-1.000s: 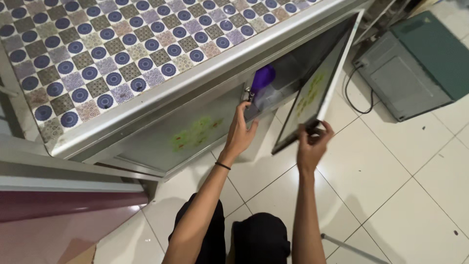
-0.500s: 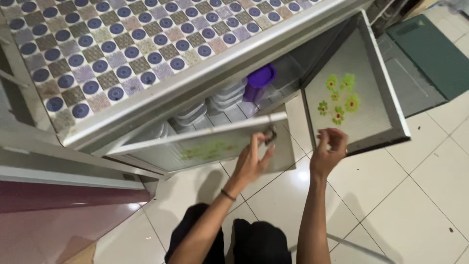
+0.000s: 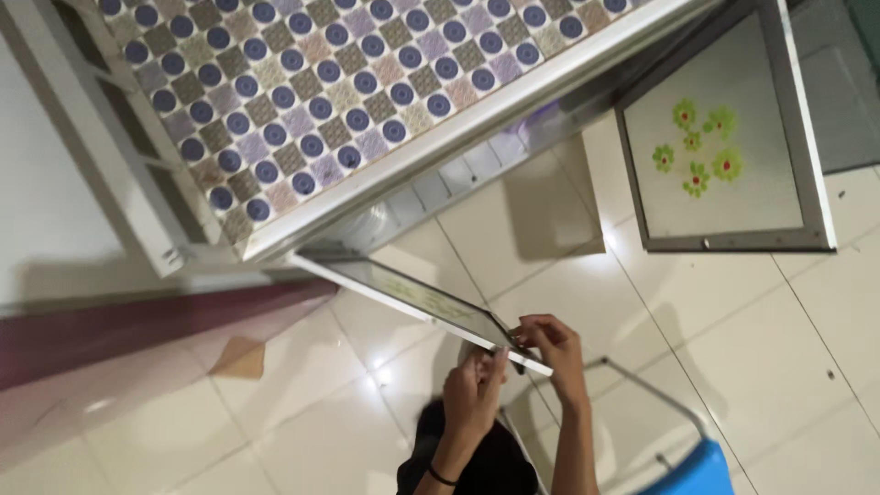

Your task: The person retrieves stacks of clear plastic containers from a cabinet and places them on a tiled countertop. They then open a purple container, separate its lid, and handle a clear rectangular container, pressing its edges.

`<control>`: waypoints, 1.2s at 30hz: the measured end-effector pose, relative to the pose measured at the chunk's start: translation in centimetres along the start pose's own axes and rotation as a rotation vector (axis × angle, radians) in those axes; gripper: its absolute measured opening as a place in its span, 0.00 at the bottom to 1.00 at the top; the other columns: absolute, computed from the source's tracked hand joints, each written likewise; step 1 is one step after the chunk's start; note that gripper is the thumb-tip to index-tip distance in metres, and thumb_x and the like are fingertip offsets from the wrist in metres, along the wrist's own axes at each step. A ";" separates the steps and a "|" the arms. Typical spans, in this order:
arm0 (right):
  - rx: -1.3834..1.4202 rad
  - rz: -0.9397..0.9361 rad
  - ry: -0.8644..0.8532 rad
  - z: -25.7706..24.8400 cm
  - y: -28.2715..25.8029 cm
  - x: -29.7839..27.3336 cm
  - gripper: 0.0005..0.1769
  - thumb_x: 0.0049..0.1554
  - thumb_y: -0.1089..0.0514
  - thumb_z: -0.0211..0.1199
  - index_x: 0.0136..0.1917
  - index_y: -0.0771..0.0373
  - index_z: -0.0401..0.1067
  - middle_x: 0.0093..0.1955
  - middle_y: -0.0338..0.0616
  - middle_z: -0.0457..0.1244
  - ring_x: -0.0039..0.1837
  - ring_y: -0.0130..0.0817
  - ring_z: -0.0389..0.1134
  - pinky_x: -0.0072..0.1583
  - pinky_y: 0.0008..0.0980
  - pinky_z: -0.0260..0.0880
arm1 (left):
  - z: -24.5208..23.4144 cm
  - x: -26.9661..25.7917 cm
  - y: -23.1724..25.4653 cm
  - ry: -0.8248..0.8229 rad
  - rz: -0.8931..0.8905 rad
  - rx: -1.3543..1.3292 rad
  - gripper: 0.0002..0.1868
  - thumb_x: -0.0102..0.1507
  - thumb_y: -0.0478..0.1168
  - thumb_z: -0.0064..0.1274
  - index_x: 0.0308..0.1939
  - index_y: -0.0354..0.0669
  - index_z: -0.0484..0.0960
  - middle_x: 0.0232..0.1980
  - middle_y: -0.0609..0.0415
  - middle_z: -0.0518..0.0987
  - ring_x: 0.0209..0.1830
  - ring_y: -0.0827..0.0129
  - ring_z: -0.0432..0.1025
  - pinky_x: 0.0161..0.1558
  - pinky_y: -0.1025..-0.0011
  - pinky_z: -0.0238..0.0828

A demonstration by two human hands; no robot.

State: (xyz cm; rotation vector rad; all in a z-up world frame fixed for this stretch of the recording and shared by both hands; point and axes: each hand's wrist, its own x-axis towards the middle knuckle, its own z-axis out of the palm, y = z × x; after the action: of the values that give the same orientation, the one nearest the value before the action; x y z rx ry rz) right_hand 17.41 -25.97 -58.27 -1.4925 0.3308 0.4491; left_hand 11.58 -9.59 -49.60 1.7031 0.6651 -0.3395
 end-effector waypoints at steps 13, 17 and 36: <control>-0.072 0.017 0.050 3.5 5.2 -15.1 0.11 0.59 0.66 0.58 0.56 0.69 0.73 0.49 0.47 0.72 0.52 0.33 0.74 0.55 0.31 0.74 | -6.5 -8.4 -3.1 0.003 0.405 0.747 0.15 0.59 0.38 0.55 0.47 0.33 0.80 0.51 0.40 0.80 0.53 0.46 0.73 0.52 0.50 0.68; -0.198 0.023 0.117 2.1 2.0 -13.4 0.12 0.60 0.64 0.57 0.56 0.70 0.74 0.49 0.48 0.72 0.50 0.35 0.74 0.55 0.32 0.74 | -8.6 -7.1 -6.6 -0.166 0.150 0.943 0.12 0.64 0.41 0.52 0.47 0.38 0.79 0.48 0.45 0.79 0.52 0.53 0.73 0.55 0.57 0.70; -0.056 -0.212 0.535 -5.9 2.0 13.1 0.30 0.61 0.61 0.60 0.75 0.64 0.58 0.73 0.53 0.59 0.59 0.43 0.69 0.50 0.34 0.73 | -5.4 15.2 -9.2 0.141 0.239 0.644 0.16 0.62 0.41 0.54 0.53 0.44 0.78 0.59 0.48 0.76 0.58 0.50 0.71 0.57 0.55 0.71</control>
State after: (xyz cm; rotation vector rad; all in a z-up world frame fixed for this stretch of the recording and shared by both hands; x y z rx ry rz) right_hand 28.27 -30.77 -66.64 -1.6690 0.5737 -0.1202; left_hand 17.50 0.43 -64.06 2.4135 0.4677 -0.2803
